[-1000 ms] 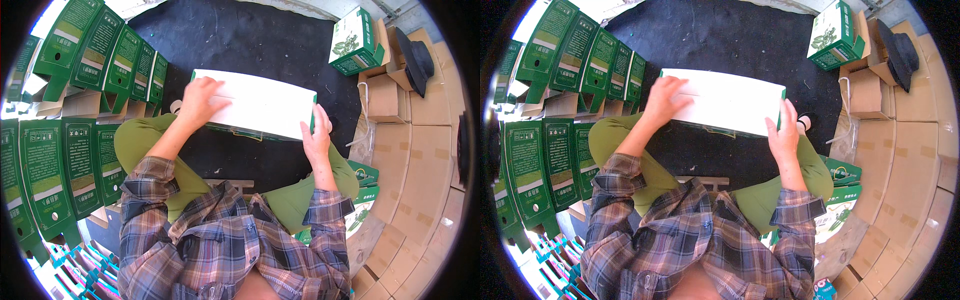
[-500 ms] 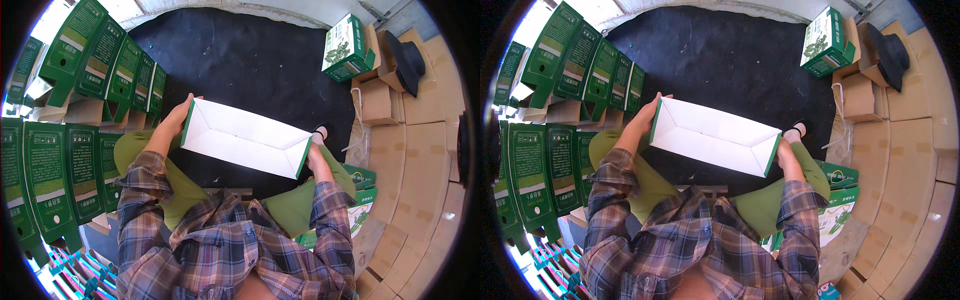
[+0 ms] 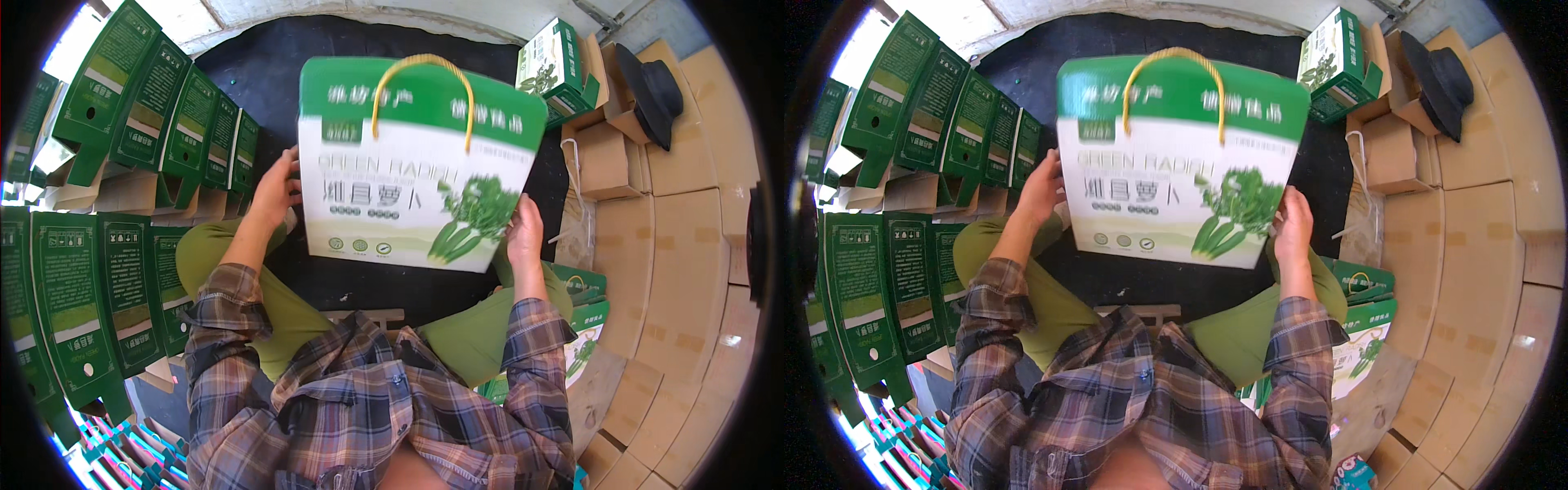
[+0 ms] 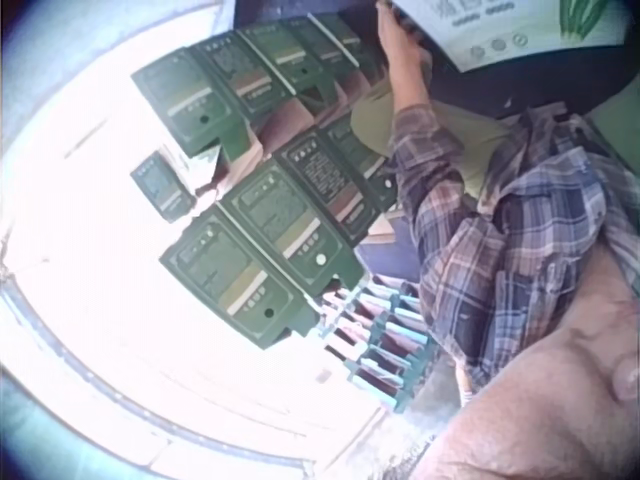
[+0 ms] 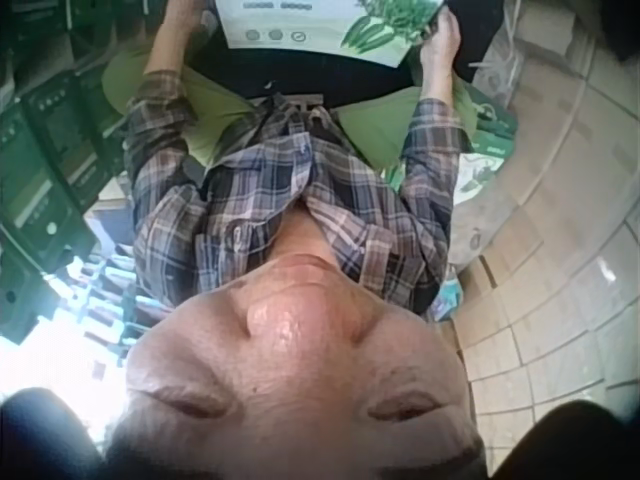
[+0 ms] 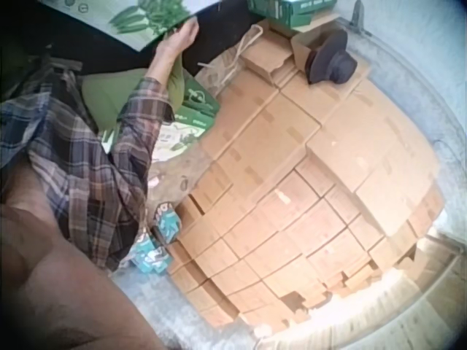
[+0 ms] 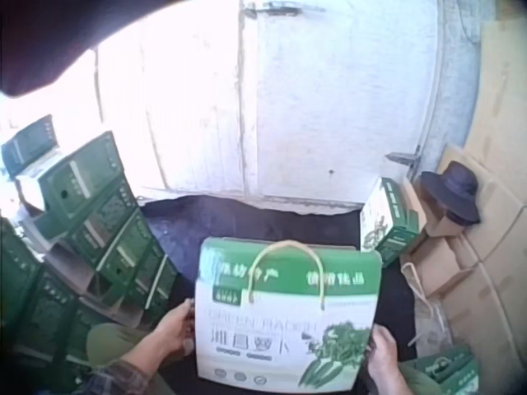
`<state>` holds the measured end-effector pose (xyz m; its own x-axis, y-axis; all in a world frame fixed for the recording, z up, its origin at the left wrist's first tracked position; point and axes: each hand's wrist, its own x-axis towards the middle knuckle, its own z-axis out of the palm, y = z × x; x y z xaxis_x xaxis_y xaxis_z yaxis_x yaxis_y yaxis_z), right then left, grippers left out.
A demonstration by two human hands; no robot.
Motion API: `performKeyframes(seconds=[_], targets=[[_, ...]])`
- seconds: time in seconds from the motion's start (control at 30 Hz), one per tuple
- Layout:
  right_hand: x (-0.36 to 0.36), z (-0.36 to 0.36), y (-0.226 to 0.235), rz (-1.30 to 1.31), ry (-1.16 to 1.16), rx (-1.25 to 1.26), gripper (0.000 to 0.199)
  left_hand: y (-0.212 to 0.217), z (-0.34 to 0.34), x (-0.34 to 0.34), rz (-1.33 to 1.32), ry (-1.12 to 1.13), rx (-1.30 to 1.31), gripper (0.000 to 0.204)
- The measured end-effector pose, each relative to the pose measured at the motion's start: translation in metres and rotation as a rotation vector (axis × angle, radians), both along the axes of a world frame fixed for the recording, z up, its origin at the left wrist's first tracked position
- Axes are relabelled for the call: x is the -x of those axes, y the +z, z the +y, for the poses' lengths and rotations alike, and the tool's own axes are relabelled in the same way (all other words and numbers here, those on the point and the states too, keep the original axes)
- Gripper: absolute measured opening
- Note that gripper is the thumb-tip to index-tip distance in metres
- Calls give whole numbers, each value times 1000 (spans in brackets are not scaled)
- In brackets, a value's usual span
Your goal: Folding flat cardboard sheets into three-dimensional boxes.
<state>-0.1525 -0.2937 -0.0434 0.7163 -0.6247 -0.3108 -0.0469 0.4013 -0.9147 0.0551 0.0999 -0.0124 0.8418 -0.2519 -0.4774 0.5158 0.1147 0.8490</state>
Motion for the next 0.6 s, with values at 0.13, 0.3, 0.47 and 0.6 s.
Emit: performKeyframes(seconds=[0.13,0.3,0.47,0.6], targets=[[1,12,-12,143,96,0,32,-10,5,7,114,-144,-176,45],[9,7,-35,312,213,59,32,-11,1,8,148,-218,-298,41],[7,6,-39,559,329,104,37,-33,7,0,153,-285,-407,44],[4,12,-30,503,310,25,37,-27,7,1,35,-307,-442,41]])
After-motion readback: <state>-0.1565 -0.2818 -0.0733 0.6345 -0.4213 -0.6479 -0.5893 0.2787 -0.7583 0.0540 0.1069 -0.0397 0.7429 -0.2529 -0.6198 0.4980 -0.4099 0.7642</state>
